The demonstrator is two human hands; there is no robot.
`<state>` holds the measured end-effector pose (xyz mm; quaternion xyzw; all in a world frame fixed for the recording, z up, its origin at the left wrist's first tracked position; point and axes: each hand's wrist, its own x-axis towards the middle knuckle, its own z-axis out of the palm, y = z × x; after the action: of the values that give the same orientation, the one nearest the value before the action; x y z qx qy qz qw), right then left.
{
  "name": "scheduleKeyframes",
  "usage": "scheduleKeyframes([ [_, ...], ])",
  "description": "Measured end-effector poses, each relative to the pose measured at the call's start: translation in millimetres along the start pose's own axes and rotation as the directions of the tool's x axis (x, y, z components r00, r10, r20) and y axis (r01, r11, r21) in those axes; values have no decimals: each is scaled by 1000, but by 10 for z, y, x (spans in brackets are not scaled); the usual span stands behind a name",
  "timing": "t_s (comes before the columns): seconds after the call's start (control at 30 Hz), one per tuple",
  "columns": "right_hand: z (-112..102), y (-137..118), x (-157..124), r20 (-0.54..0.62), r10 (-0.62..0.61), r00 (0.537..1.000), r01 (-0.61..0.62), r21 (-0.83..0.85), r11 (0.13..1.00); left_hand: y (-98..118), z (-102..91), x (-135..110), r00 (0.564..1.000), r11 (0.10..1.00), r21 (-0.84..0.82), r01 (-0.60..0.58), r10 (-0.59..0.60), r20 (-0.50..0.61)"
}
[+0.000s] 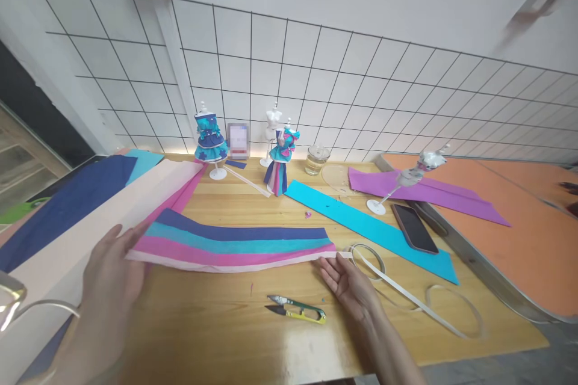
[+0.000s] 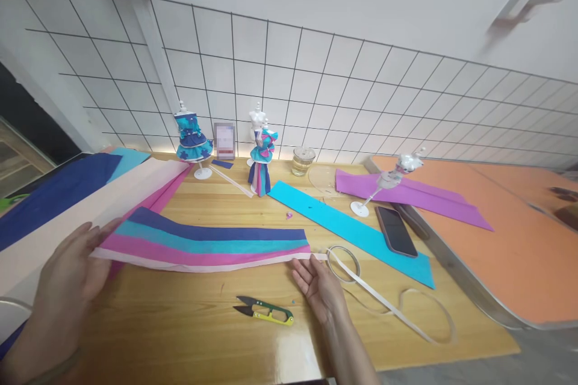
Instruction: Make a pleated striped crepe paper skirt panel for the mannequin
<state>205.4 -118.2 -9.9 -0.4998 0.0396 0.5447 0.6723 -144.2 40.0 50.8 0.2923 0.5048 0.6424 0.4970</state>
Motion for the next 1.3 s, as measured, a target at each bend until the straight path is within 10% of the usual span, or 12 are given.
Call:
scheduleKeyframes([
  [0.13,22,7,-29,5,6,1000,-5,-14,1000,-95,171,-383,903,875,293,-386,423,-73],
  [0.23,30,17,-55,-17,-23,1000,23,-13,1000,-290,442,-904,922,851,367,-376,302,242],
  [0.3,34,15,-76,-31,-29,999,29,-4,1000,-475,658,-1247,845,935,327,-135,-64,531],
  [0.37,40,1,-104,-40,-23,999,24,14,1000,-680,877,-1507,580,892,332,306,-451,678],
  [0.47,40,-37,-153,-39,-21,999,23,55,998,-969,1164,-1697,304,603,234,763,-653,693],
  [0.57,24,-77,-193,7,-15,1000,14,95,995,-1191,1372,-1735,246,424,149,893,-739,627],
  [0.7,-3,-101,-214,46,-16,999,12,96,995,-1359,1529,-1736,242,375,46,926,-682,690],
  [0.93,-29,-65,-298,87,46,995,-29,-194,981,-1375,1588,-1589,444,633,21,774,-566,695],
  [1.13,-106,36,-365,141,-17,990,87,-504,859,-1308,1550,-1472,493,768,61,638,-468,734],
  [1.23,-120,163,-434,332,-249,910,415,-725,550,-1296,1542,-1471,508,803,122,584,-478,717],
  [1.3,-105,283,-486,600,-339,725,667,-734,126,-1294,1536,-1476,511,807,146,572,-490,707],
])
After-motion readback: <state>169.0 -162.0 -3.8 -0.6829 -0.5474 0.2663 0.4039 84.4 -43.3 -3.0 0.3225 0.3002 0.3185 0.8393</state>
